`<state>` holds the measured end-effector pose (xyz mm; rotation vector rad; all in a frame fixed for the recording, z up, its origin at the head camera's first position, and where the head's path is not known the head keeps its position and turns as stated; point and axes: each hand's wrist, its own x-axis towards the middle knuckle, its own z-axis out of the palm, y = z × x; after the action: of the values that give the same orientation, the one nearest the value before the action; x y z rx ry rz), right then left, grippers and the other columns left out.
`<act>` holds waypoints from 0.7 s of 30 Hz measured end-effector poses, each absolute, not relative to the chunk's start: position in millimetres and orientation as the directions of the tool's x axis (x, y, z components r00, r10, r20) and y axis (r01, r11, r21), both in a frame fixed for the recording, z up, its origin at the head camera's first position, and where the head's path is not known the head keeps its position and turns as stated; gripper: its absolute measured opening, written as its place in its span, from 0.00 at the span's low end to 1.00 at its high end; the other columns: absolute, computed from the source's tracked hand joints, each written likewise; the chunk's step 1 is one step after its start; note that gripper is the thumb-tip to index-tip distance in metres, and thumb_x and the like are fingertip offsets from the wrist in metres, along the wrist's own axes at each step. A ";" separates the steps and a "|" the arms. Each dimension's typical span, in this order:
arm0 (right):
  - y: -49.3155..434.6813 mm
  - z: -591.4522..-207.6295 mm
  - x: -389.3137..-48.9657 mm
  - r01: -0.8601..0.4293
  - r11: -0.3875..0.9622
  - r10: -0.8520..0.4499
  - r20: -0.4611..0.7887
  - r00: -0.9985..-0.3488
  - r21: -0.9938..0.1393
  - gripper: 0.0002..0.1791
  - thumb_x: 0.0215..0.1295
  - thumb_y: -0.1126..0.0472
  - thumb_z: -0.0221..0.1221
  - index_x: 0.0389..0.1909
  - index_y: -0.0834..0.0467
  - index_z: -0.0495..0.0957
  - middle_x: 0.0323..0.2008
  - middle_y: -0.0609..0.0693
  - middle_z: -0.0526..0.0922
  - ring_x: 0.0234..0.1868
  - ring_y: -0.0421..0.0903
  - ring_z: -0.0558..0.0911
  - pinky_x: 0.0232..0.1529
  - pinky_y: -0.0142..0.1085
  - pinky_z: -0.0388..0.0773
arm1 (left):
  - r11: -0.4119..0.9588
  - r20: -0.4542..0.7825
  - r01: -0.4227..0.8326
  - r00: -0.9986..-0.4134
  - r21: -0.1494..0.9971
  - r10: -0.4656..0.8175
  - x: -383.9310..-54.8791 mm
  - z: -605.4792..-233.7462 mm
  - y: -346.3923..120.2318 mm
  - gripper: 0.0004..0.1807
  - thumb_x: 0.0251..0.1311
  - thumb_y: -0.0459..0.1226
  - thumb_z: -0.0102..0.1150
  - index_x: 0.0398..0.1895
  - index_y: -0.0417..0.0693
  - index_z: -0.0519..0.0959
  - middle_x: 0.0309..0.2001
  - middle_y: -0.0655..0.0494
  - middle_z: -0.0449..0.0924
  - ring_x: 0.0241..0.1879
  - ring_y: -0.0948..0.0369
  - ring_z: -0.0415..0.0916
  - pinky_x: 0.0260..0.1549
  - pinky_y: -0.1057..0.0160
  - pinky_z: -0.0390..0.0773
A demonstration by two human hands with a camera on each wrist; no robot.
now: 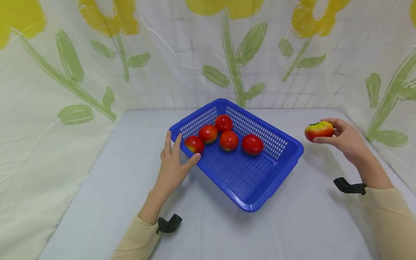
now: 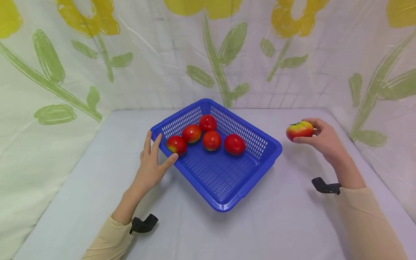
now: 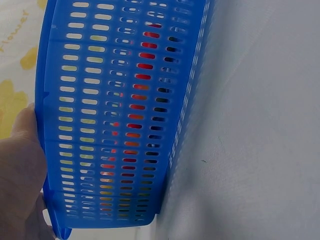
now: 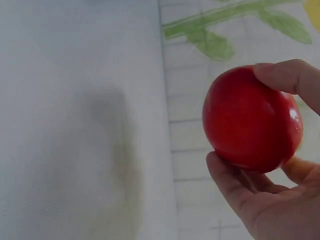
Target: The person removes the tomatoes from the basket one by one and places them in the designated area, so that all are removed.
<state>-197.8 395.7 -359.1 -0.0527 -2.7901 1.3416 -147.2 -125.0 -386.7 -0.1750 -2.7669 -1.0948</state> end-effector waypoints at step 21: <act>422.5 -396.6 -209.0 -0.042 0.690 -0.084 -0.022 -0.996 -0.722 0.42 0.49 0.54 0.76 0.63 0.61 0.66 0.58 0.58 0.74 0.52 0.36 0.73 0.46 0.18 0.67 | 0.721 0.182 0.161 -0.982 0.674 0.049 -146.2 -385.9 -124.9 0.53 0.58 0.68 0.53 0.80 0.58 0.44 0.78 0.59 0.21 0.71 0.35 0.39 0.54 0.29 0.63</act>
<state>-209.0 422.5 -396.6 0.1101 -2.9368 1.2526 -146.2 -124.9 -385.9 -0.1704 -2.7724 -1.1066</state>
